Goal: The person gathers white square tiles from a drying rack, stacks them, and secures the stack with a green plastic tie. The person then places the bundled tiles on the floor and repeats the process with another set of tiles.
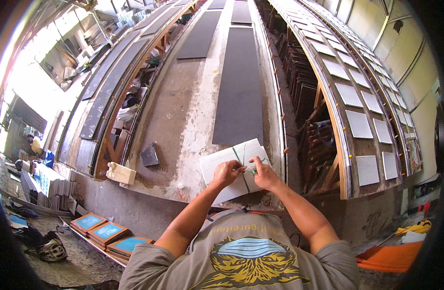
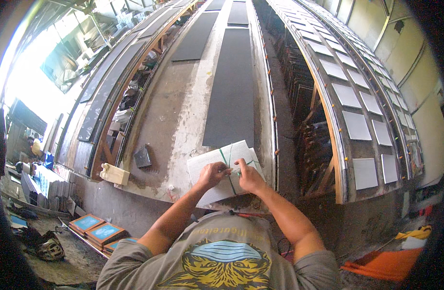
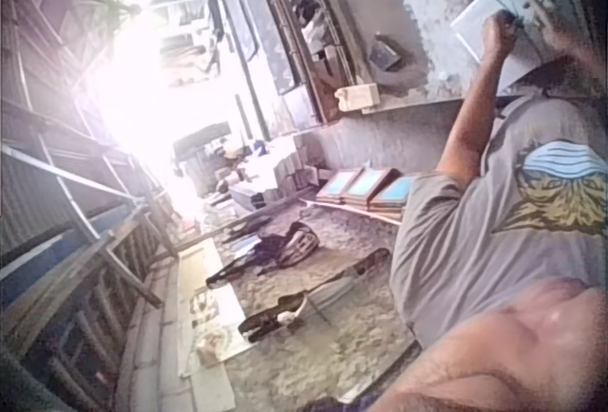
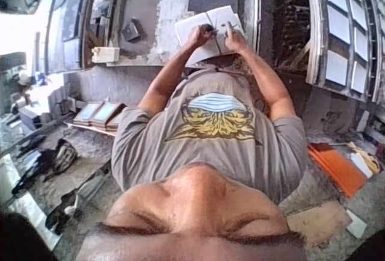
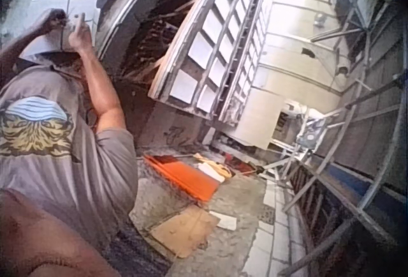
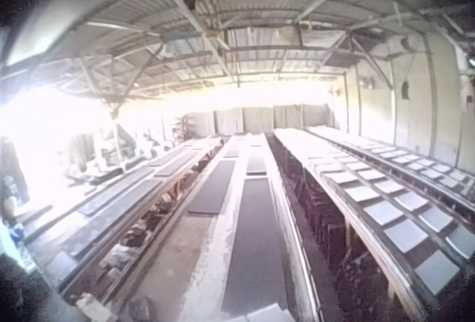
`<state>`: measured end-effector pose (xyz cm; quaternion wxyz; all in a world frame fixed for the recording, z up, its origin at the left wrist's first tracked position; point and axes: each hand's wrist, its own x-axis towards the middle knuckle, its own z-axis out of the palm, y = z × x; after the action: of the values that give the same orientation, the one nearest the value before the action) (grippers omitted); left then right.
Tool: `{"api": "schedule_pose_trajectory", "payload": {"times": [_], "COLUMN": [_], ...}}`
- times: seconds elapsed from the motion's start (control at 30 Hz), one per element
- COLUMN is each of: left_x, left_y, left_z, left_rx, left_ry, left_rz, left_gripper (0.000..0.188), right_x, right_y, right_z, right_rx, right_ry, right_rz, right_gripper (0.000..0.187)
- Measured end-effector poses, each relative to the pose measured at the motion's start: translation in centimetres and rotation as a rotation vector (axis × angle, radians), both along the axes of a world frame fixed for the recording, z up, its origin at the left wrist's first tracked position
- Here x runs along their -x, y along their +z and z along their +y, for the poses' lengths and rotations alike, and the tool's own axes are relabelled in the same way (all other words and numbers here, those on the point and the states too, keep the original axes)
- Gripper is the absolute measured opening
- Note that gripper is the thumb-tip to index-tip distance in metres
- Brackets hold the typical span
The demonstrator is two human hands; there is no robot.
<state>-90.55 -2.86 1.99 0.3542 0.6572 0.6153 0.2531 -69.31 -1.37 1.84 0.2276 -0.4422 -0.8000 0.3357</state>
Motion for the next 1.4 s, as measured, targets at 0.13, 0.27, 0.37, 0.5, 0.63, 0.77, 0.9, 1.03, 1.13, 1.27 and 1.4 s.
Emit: {"api": "schedule_pose_trajectory", "payload": {"times": [0.13, 0.27, 0.37, 0.5, 0.63, 0.77, 0.9, 1.03, 1.13, 1.27, 1.4], "left_x": [0.1, 0.1, -0.1, 0.0, 0.3, 0.1, 0.5, 0.5, 0.7, 0.0, -0.2], "left_y": [-1.0, -1.2, -0.5, 1.3, 0.9, 0.0, -0.6, -3.7, -6.8, -1.5, 0.5], "left_z": [-0.2, 0.0, -0.2, -0.2, -0.3, 0.1, 0.4, 0.5, 0.9, 0.3, 0.2], "left_rx": [-0.033, -0.037, -0.008, 0.056, 0.054, 0.089, 0.109, -0.096, -0.111, 0.000, 0.129], "left_ry": [-0.006, -0.002, 0.023, 0.007, 0.007, 0.001, -0.011, 0.047, 0.076, 0.025, 0.047], "left_rz": [-0.029, 0.004, 0.043, 0.040, -0.082, -0.046, 0.125, -0.041, 0.037, 0.022, -0.066], "left_gripper": [0.027, 0.026, 0.027, 0.029, 0.031, 0.032, 0.034, 0.037, 0.035, 0.034, 0.040], "right_x": [2.6, 4.7, 6.4, 8.0, 8.2, 7.8, 10.1, 11.9, 12.4, 9.5, 2.6], "right_y": [4.9, 5.5, 6.8, 5.4, 5.8, 4.9, 5.2, 4.3, 3.3, 3.3, 2.4], "right_z": [1.4, 3.3, 4.2, 6.0, 6.6, 6.9, 6.6, 7.3, 7.7, 7.9, 6.8], "right_rx": [0.170, 0.110, 0.118, 0.116, 0.095, 0.084, 0.131, 0.178, 0.251, 0.049, -0.128], "right_ry": [0.005, -0.027, 0.008, 0.035, 0.038, 0.049, 0.067, 0.074, 0.112, 0.079, 0.098], "right_rz": [-0.223, -0.237, -0.196, -0.208, -0.209, -0.192, -0.173, -0.129, -0.130, 0.192, 0.176], "right_gripper": [0.044, 0.032, 0.028, 0.027, 0.027, 0.028, 0.032, 0.033, 0.050, 0.083, 0.067]}}
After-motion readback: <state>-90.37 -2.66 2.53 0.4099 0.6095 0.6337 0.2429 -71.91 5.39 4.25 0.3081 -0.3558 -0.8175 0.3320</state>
